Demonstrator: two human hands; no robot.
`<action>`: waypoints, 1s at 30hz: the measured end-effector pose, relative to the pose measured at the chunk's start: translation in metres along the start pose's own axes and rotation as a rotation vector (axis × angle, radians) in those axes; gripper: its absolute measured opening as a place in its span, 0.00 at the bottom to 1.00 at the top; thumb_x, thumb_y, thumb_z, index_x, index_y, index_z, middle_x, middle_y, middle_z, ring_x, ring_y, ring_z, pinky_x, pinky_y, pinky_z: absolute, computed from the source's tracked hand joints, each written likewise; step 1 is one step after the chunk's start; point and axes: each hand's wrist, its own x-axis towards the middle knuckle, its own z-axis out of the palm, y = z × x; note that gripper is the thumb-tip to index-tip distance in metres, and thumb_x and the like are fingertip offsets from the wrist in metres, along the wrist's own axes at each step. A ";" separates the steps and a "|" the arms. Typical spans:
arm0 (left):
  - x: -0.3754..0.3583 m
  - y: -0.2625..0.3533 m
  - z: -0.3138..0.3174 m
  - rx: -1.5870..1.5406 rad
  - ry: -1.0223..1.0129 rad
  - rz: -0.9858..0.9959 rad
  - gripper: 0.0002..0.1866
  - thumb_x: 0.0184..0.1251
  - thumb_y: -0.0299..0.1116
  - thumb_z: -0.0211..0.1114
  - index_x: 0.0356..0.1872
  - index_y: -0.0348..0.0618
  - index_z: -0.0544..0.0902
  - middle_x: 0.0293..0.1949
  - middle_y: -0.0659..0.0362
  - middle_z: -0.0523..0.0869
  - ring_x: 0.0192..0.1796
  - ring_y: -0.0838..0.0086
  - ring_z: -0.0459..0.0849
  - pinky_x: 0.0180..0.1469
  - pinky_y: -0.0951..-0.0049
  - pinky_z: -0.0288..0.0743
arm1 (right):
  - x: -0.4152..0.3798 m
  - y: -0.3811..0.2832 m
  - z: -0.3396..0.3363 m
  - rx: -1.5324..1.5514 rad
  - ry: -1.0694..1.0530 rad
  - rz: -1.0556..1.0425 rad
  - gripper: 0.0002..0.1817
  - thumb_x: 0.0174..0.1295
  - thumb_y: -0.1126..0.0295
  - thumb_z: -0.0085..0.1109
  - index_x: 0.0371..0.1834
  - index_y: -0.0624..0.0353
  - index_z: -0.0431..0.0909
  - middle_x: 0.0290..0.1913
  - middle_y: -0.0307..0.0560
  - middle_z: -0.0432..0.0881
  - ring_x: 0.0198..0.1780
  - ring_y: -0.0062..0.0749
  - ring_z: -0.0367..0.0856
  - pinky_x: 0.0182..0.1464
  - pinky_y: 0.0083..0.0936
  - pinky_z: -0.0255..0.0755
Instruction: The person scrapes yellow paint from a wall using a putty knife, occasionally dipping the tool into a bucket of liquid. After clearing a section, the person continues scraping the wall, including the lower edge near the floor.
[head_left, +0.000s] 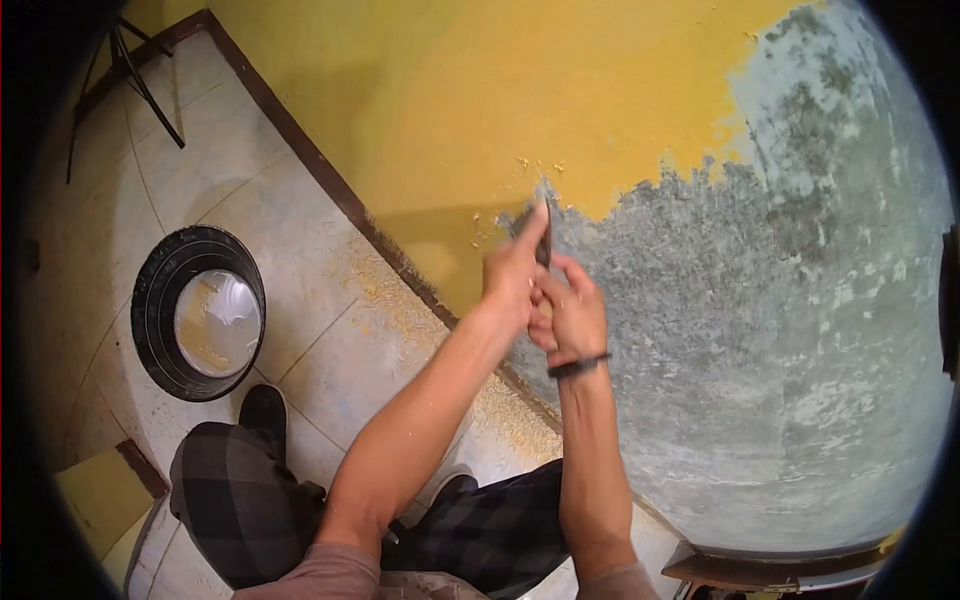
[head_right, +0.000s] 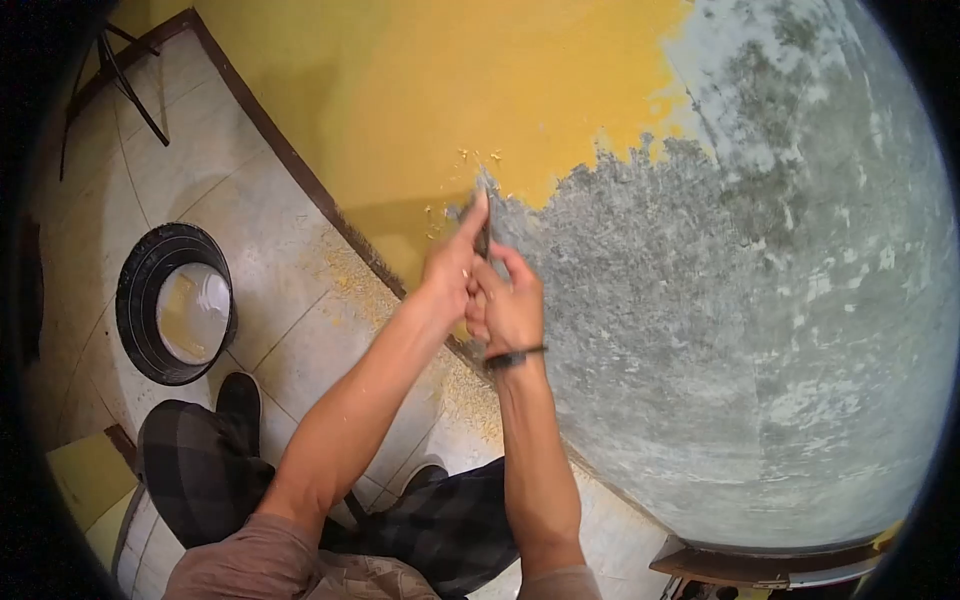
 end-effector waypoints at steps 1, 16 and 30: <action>0.003 0.016 -0.001 -0.012 -0.039 -0.034 0.26 0.49 0.64 0.67 0.21 0.51 0.73 0.10 0.70 0.60 0.08 0.81 0.55 0.09 0.75 0.45 | 0.006 -0.010 0.009 0.003 -0.056 -0.028 0.15 0.59 0.76 0.54 0.50 0.63 0.69 0.21 0.38 0.71 0.10 0.15 0.60 0.09 0.15 0.46; -0.004 0.003 -0.006 0.017 -0.130 -0.010 0.28 0.50 0.67 0.64 0.21 0.51 0.73 0.10 0.68 0.64 0.11 0.81 0.62 0.11 0.79 0.53 | -0.003 0.006 -0.014 0.045 -0.231 -0.034 0.18 0.64 0.70 0.55 0.56 0.56 0.65 0.27 0.37 0.70 0.16 0.14 0.61 0.12 0.12 0.49; -0.030 -0.013 0.013 0.054 -0.039 -0.021 0.28 0.49 0.58 0.71 0.25 0.42 0.71 0.12 0.64 0.67 0.09 0.80 0.59 0.10 0.76 0.49 | -0.023 0.006 -0.033 0.146 -0.108 -0.022 0.15 0.63 0.73 0.53 0.53 0.56 0.67 0.23 0.38 0.71 0.11 0.14 0.59 0.09 0.12 0.46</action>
